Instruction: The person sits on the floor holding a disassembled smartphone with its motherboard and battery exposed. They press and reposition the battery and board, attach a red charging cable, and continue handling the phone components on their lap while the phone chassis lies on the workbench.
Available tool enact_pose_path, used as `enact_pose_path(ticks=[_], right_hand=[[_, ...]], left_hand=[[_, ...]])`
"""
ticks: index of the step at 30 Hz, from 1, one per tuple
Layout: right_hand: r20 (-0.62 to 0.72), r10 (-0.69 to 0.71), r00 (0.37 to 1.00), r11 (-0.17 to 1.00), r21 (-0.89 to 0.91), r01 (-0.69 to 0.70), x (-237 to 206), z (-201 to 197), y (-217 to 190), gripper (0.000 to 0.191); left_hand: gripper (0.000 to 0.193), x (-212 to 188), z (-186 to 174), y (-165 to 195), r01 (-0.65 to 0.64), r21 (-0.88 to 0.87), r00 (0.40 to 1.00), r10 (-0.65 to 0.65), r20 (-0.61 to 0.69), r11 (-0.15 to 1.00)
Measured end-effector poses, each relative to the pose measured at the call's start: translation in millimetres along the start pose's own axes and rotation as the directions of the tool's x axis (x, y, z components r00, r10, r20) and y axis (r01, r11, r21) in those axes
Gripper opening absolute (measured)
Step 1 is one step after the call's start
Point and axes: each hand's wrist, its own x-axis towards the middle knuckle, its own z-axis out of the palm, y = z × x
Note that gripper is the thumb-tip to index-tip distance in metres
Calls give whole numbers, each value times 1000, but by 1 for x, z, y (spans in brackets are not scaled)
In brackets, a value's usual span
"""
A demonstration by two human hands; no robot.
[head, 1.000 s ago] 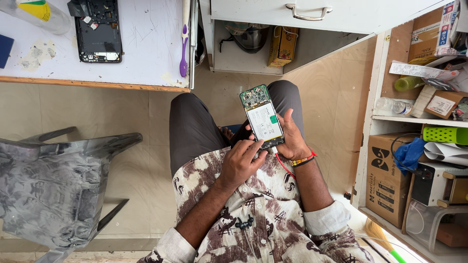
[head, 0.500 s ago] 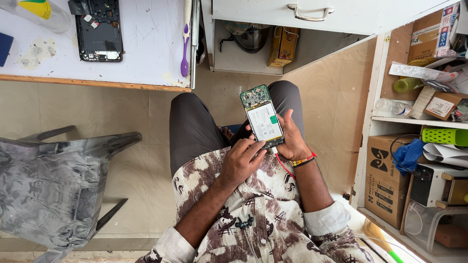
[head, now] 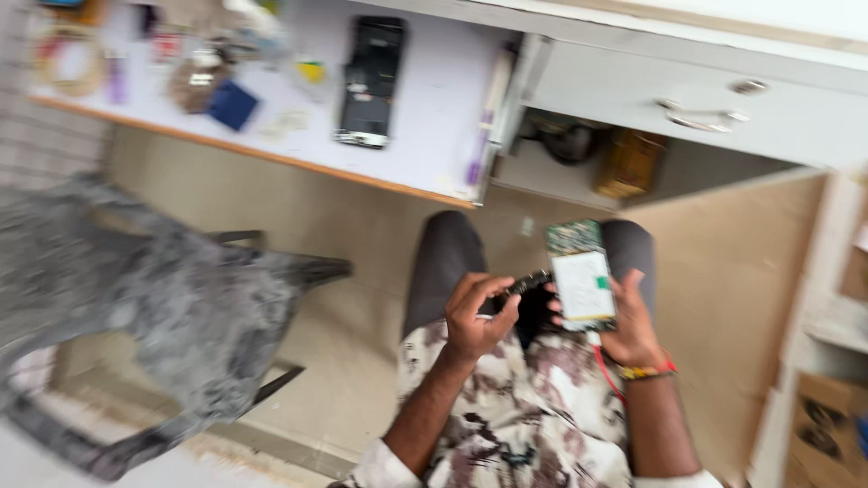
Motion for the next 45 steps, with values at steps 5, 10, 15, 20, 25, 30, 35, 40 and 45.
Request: enact_pose_path(ticks=[5,10,15,20,25,30,35,40,45], right_hand=[[-11,-18,1000,997,-71,17,4,3,1,104],[-22,-32,999,993,-115,29,0,7,2,105],[4,-67,998,992,-105,67,-5,11,1,106],[8,-71,997,991,-113,71,-7,13,3,105],[8,-80,997,990,-115,80,-10,13,5,105],[5,-60,998,995,-82,61,-8,10,2,105],[71,-39,997,999,-36,42,-6,9,1,101],[133,-77,988,997,-2,78,-13,1,0,98],[248,-133,960,990,-22,143,-13,1,-3,100]], left_hand=[[20,49,-87,-20,3,299,902,127,-413,954],[20,116,-192,-53,33,172,737,92,-669,985],[22,172,-258,-74,110,-80,703,-134,-698,991],[20,189,-245,-68,28,776,928,272,-255,630],[35,195,-212,-62,129,805,903,267,-336,578],[17,142,-151,-46,115,342,804,115,-583,933],[13,11,-5,-22,69,-40,972,-76,-223,997],[34,-22,43,-65,379,-83,893,-341,292,921],[52,-20,61,-82,641,-368,764,-512,393,674]])
